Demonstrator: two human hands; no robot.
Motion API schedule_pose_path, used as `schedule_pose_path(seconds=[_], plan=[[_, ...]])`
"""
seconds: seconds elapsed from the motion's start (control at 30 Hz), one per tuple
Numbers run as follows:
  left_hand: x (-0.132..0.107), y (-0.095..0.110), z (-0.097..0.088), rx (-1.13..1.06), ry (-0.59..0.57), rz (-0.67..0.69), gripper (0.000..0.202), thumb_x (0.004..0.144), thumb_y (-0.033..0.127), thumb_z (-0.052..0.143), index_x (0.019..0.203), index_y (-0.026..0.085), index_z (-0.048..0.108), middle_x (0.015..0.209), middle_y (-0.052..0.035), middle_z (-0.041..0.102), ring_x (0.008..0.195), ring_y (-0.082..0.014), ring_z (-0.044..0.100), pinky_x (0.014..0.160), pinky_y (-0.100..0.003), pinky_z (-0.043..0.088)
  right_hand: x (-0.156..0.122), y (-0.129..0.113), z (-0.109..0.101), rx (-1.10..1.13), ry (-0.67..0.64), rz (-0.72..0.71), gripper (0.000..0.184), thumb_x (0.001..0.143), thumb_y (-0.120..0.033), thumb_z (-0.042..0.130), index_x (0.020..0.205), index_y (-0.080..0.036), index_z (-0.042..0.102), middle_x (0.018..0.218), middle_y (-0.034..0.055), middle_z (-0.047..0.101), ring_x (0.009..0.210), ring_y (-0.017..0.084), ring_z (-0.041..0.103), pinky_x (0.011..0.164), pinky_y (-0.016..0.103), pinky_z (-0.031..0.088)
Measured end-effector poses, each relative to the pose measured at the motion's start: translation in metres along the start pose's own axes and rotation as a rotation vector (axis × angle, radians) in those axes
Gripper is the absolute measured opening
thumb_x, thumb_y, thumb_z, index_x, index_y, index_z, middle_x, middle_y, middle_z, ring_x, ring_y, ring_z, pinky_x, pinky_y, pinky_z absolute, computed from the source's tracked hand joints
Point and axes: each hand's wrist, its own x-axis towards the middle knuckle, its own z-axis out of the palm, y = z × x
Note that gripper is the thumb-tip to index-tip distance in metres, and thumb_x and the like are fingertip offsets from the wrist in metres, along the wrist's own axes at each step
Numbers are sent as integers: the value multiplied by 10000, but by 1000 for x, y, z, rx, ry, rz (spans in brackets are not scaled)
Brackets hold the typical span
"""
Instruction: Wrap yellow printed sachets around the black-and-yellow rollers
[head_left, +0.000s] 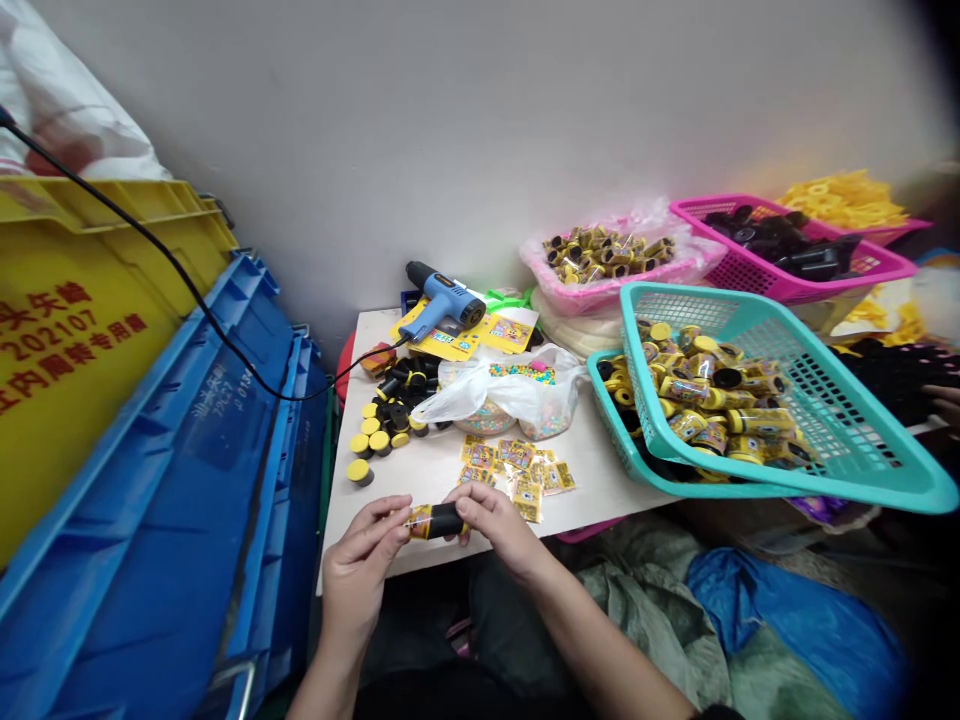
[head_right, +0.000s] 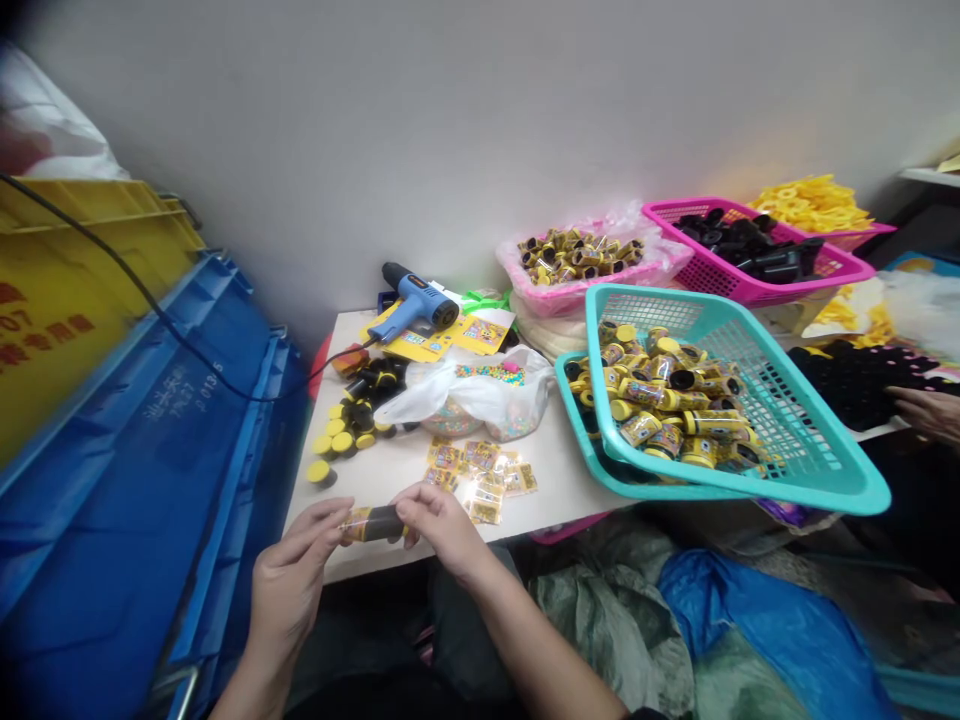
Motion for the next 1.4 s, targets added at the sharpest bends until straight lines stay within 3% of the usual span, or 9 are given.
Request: schedule_pose_path(seconds=[0.2, 0.37, 0.5, 0.8, 0.93, 1.13, 1.23, 1.33, 1.4], plan=[[-2, 12, -1, 153, -96, 56, 152, 679, 280, 730, 823, 252, 772, 990, -74, 695, 947, -252, 628, 849, -365, 527, -4, -2, 3, -18, 33, 26, 377, 733, -534, 639, 801, -167, 582, 651, -19, 578, 531, 95, 517, 540, 233, 420], [-1, 20, -3, 230, -160, -11, 474, 649, 238, 756, 1113, 283, 672, 1062, -67, 670, 913, -230, 652, 760, -312, 561, -9, -6, 5, -217, 84, -103, 305, 743, -426, 674, 932, -191, 627, 707, -22, 546, 672, 119, 525, 657, 255, 412], [3, 30, -1, 254, -264, -34, 216, 642, 245, 744, 857, 236, 757, 942, -87, 698, 911, -244, 652, 750, -298, 557, -12, -8, 7, -325, 42, -170, 329, 720, -435, 696, 948, -203, 645, 748, -8, 571, 724, 140, 532, 710, 280, 424], [-7, 31, 20, 12, -221, -208, 215, 555, 196, 771, 770, 205, 756, 841, -76, 744, 870, -256, 674, 816, -347, 543, -12, 17, 22, 315, -182, 63, 569, 789, -636, 515, 1180, -224, 549, 1097, 86, 591, 998, 213, 574, 860, 360, 436], [-9, 30, 19, 86, -249, -149, 201, 571, 197, 771, 771, 194, 756, 862, -89, 740, 897, -260, 666, 843, -356, 533, -13, 16, 19, 240, -190, 27, 585, 764, -629, 558, 1163, -200, 562, 1115, 93, 597, 1057, 227, 556, 932, 382, 404], [-13, 24, 24, 255, -274, 310, 210, 687, 187, 722, 888, 249, 722, 894, -59, 717, 893, -223, 642, 812, -358, 536, -30, -13, 8, -160, -56, -104, 452, 854, -526, 508, 1194, -229, 539, 1066, 58, 606, 961, 182, 587, 841, 335, 467], [-17, 21, 32, 260, -201, 426, 449, 670, 222, 750, 1103, 281, 646, 1118, -79, 659, 1062, -254, 578, 888, -389, 503, -47, -52, -4, -493, 18, -374, 338, 832, -381, 600, 1139, -239, 583, 1031, 61, 648, 915, 188, 616, 793, 325, 497], [-20, 21, 35, 203, -234, 306, 478, 738, 254, 690, 1203, 273, 578, 1231, -98, 595, 1045, -241, 600, 879, -362, 513, -67, -113, -30, -948, 365, -854, 327, 810, -223, 623, 1133, -254, 582, 1085, 72, 640, 1022, 222, 589, 914, 406, 453], [-19, 19, 32, 153, -244, 186, 341, 788, 274, 631, 1128, 252, 621, 1133, -91, 650, 894, -202, 654, 808, -316, 544, -78, -152, -50, -1184, 823, -1029, 466, 778, -234, 659, 1224, -240, 524, 1194, 97, 578, 1134, 265, 518, 972, 483, 391]])
